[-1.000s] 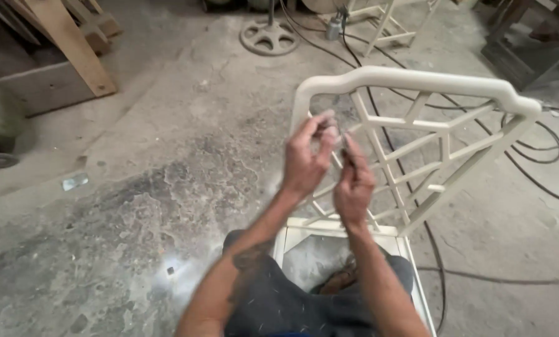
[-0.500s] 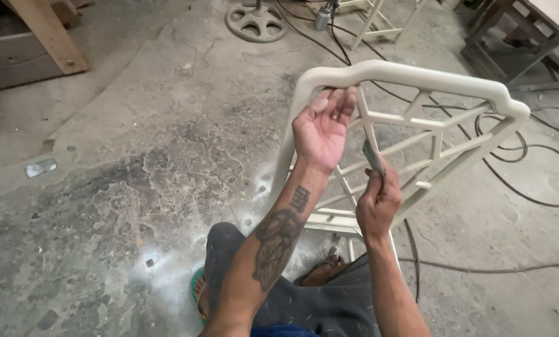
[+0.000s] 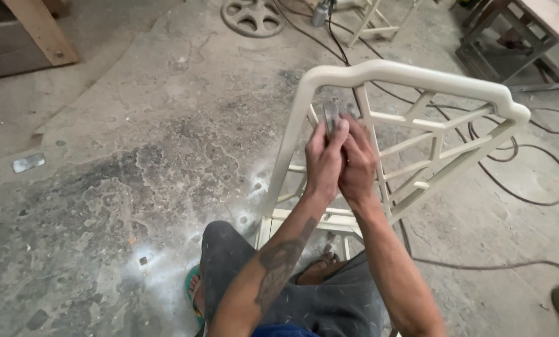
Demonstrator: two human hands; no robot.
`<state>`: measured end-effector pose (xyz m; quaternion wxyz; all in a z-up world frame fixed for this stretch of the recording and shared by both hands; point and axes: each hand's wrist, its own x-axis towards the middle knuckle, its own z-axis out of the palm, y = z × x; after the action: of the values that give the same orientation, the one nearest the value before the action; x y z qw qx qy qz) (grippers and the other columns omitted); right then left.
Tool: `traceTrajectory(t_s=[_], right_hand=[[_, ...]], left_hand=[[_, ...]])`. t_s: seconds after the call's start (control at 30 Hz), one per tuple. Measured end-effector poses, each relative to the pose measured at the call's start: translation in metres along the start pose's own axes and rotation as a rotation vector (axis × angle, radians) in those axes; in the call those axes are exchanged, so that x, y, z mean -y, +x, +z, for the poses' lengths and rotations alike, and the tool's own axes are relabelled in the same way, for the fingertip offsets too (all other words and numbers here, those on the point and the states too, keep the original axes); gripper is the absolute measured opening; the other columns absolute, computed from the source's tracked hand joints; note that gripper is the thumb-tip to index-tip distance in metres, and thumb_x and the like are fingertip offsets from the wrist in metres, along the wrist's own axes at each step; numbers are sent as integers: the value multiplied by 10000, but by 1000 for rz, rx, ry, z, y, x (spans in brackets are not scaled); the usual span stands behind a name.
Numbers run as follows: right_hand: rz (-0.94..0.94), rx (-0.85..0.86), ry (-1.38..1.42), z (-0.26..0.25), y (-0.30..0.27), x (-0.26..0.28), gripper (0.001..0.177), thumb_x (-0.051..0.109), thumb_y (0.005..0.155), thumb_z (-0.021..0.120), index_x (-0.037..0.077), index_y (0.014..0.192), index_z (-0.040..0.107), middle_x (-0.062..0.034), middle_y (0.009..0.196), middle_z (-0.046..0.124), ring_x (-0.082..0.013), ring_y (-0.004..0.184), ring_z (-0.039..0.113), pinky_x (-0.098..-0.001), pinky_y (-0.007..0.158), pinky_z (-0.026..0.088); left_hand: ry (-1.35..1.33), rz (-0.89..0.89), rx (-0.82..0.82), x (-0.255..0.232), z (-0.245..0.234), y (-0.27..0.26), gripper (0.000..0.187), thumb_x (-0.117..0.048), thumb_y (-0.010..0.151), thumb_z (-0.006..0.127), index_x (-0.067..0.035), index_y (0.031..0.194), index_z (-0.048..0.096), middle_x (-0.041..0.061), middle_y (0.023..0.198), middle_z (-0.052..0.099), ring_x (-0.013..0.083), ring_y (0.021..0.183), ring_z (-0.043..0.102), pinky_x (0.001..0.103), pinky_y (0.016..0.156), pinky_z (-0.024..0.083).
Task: Sanding the frame of a white wooden chair with sandpaper
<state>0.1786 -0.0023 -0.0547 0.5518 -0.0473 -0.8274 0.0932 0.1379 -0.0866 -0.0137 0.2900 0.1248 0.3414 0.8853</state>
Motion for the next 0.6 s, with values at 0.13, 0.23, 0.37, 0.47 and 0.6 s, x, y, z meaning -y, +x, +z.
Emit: traceTrajectory(t_s=[0.13,0.23,0.37,0.47,0.6], right_hand=[[-51,108,18,-13,12,-3,333,-19,1011,577,-23,1333,658,-259,1416,586,-448,1290,576,-519,1074,474],[5,86,-15,-38,27,-15,381,-95,984,546,-31,1346,647,-279,1413,575,-476,1316,548,-560,1072,453],[-38,-40,-141,-74,54,-60,372,-116,1015,485,-29,1299,710,-246,1266,677,-409,1212,631,-512,1050,451],[-205,-107,-272,-90,106,-82,243,-123,1049,530,-49,1212,693,-247,1146,744,-376,1078,705,-484,944,567],[-188,-76,-427,-88,144,-162,208,-64,1071,535,13,1060,728,-152,991,750,-240,894,654,-393,826,488]], left_hand=[[16,98,-115,20,8,32,179,-259,1021,653,-92,1002,714,61,940,684,106,940,617,335,850,599],[-88,52,-321,29,20,57,189,-266,995,651,-104,1081,699,90,1058,656,169,990,601,406,818,589],[-377,7,-310,51,18,78,499,-313,968,730,-47,1374,617,184,1354,559,370,1124,585,592,868,590],[-566,-145,-173,27,13,66,592,-225,956,621,-34,1500,485,201,1399,596,307,1119,618,409,840,577],[-701,-84,-62,32,18,58,401,-148,996,614,30,1345,527,235,1226,598,335,1012,616,398,802,591]])
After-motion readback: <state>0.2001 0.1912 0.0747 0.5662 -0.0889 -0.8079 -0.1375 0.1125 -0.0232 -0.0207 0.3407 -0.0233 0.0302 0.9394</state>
